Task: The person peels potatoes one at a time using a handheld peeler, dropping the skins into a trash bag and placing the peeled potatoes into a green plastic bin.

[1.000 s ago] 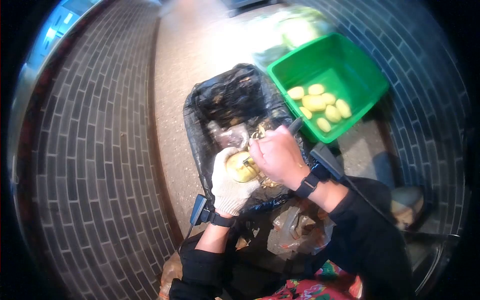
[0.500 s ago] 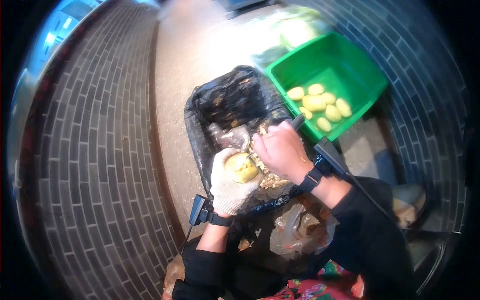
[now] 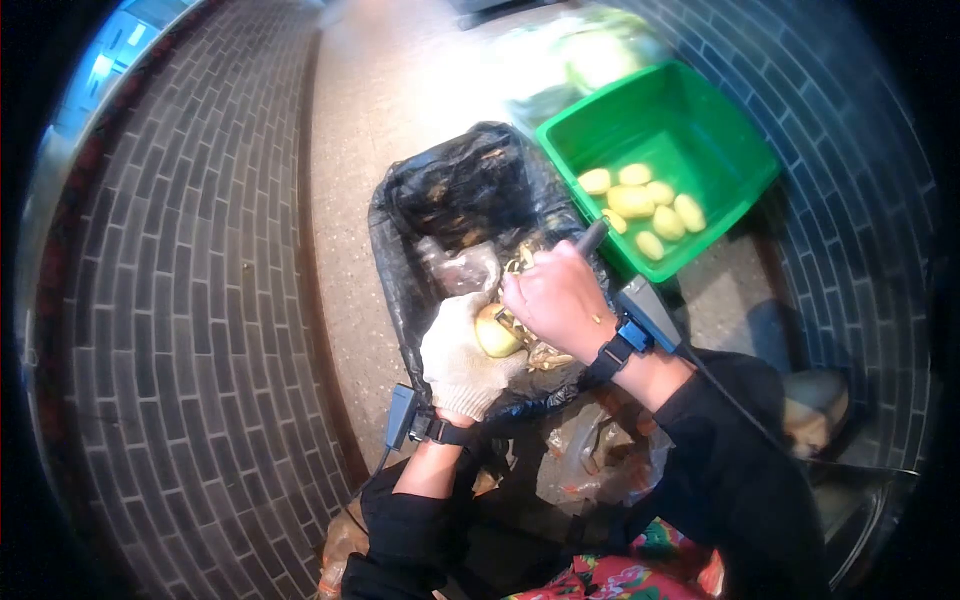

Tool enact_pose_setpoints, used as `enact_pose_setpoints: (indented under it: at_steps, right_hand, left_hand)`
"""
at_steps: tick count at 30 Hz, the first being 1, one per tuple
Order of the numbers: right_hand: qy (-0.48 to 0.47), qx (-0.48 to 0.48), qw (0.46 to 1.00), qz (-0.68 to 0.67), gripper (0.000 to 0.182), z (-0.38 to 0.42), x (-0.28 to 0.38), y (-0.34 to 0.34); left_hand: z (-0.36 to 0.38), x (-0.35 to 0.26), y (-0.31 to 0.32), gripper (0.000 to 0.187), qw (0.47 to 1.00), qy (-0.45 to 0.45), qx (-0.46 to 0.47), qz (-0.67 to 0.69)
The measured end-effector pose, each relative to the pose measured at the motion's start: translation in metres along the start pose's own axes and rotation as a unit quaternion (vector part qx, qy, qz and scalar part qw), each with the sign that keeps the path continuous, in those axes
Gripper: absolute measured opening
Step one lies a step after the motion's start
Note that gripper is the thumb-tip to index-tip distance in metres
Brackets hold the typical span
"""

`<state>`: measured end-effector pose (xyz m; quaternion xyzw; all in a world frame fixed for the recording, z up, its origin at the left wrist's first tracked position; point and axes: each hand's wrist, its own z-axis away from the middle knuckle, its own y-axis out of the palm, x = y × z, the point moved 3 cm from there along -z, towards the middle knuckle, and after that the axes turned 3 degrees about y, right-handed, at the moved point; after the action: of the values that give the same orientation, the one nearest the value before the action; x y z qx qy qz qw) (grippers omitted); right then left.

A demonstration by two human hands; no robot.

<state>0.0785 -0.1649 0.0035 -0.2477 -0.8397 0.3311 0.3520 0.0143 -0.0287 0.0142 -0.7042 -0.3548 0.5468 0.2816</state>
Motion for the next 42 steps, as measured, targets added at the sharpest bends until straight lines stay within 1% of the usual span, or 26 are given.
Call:
enact_pose_setpoints:
  at_steps: [3, 5, 6, 8, 9, 10, 12, 13, 17, 19, 20, 22, 23, 25, 26, 28, 29, 30, 32, 34, 36, 37, 38, 40, 41, 42]
  right_hand:
    - [0.029, 0.004, 0.999, -0.027, 0.040, 0.002, -0.010, 0.007]
    - [0.006, 0.011, 0.990, 0.139, 0.044, 0.003, -0.030, 0.015]
    - [0.011, 0.005, 0.990, 0.141, 0.044, -0.003, -0.029, 0.009]
    - [0.094, 0.005, 0.994, 0.063, 0.046, -0.007, -0.029, -0.002]
    - [0.075, -0.018, 0.996, 0.040, 0.046, -0.009, -0.022, -0.008]
    - [0.068, -0.013, 0.997, 0.038, 0.046, -0.010, -0.014, -0.011]
    - [0.075, -0.015, 0.996, -0.048, 0.046, -0.008, 0.000, -0.014]
    - [0.060, -0.019, 0.997, -0.045, 0.045, -0.008, 0.005, -0.014]
    - [0.051, -0.035, 0.996, -0.071, 0.043, -0.006, 0.016, -0.011]
    - [0.068, -0.043, 0.991, -0.110, 0.041, -0.006, 0.017, -0.013]
    - [0.068, -0.042, 0.991, -0.110, 0.041, -0.006, 0.014, -0.012]
    - [0.034, -0.017, 0.997, -0.069, 0.041, -0.005, 0.002, -0.007]
    - [0.036, -0.021, 0.997, -0.067, 0.041, -0.004, -0.011, -0.004]
    - [0.017, 0.014, 0.992, 0.124, 0.043, -0.006, -0.028, 0.001]
    - [0.025, 0.010, 0.992, 0.125, 0.043, -0.004, -0.033, 0.003]
    - [0.074, -0.017, 0.997, 0.024, 0.044, -0.010, -0.028, -0.010]
    - [0.060, -0.030, 0.998, 0.008, 0.044, -0.011, -0.023, -0.013]
    - [0.052, -0.025, 0.998, 0.005, 0.044, -0.013, -0.015, -0.017]
    - [0.049, -0.017, 0.994, -0.095, 0.044, -0.014, -0.001, -0.025]
    - [0.037, -0.013, 0.995, -0.090, 0.042, -0.013, 0.008, -0.023]
    - [0.001, -0.040, 0.993, -0.114, 0.041, -0.010, 0.015, -0.020]
    - [0.025, -0.048, 0.990, -0.128, 0.040, -0.010, 0.015, -0.019]
    - [0.021, -0.049, 0.991, -0.125, 0.040, -0.011, 0.015, -0.019]
    - [0.038, -0.026, 0.991, -0.123, 0.039, -0.006, 0.013, -0.014]
    - [0.047, -0.009, 0.992, -0.120, 0.038, -0.004, 0.009, -0.013]
    - [0.047, -0.013, 0.992, -0.117, 0.038, -0.004, -0.001, -0.012]
  left_hand:
    - [0.002, -0.001, 0.002, 0.064, 1.000, -0.006, -0.013, -0.020]
    - [0.003, -0.007, -0.004, 0.062, 0.998, 0.039, -0.042, 0.013]
    - [0.002, -0.008, -0.006, 0.062, 0.998, 0.047, -0.039, 0.012]
    - [0.004, -0.007, -0.010, 0.062, 0.996, 0.031, -0.058, 0.060]
    - [0.005, -0.003, -0.008, 0.063, 0.997, 0.011, -0.055, 0.050]
    - [0.004, -0.001, -0.008, 0.063, 0.997, 0.004, -0.060, 0.051]
    - [0.000, 0.002, -0.008, 0.063, 0.999, 0.013, -0.048, 0.016]
    - [0.000, 0.002, -0.008, 0.063, 0.998, 0.011, -0.048, 0.030]
    - [0.001, 0.002, -0.008, 0.062, 0.998, 0.016, -0.051, 0.021]
    - [0.003, 0.005, -0.005, 0.062, 0.994, 0.052, -0.096, 0.032]
    - [0.004, 0.005, -0.007, 0.062, 0.994, 0.051, -0.095, 0.032]
    - [0.003, -0.001, -0.011, 0.065, 0.996, 0.065, -0.045, 0.032]
    - [0.005, -0.004, -0.010, 0.065, 0.996, 0.070, -0.044, 0.032]
    - [0.009, -0.006, -0.008, 0.070, 0.979, 0.029, -0.046, 0.198]
    - [0.007, -0.004, -0.009, 0.070, 0.979, 0.035, -0.039, 0.197]
    - [0.007, 0.000, -0.007, 0.073, 0.982, 0.052, -0.038, 0.175]
    - [0.006, 0.006, -0.005, 0.072, 0.983, -0.005, -0.014, 0.182]
    - [0.006, 0.007, -0.006, 0.072, 0.983, -0.011, -0.021, 0.182]
    - [0.003, 0.009, -0.005, 0.071, 0.983, -0.043, -0.001, 0.180]
    - [0.004, 0.012, -0.003, 0.071, 0.983, -0.035, 0.004, 0.178]
    - [0.007, 0.014, 0.000, 0.073, 0.975, -0.062, 0.011, 0.215]
    - [0.007, 0.014, 0.001, 0.073, 0.974, -0.062, 0.011, 0.215]
    - [0.006, 0.013, 0.001, 0.073, 0.976, -0.051, -0.003, 0.211]
    - [0.009, 0.013, 0.004, 0.073, 0.977, -0.040, -0.016, 0.210]
    - [0.011, 0.013, 0.004, 0.074, 0.977, -0.024, -0.038, 0.210]
    - [0.010, 0.013, 0.003, 0.074, 0.976, -0.008, -0.060, 0.209]
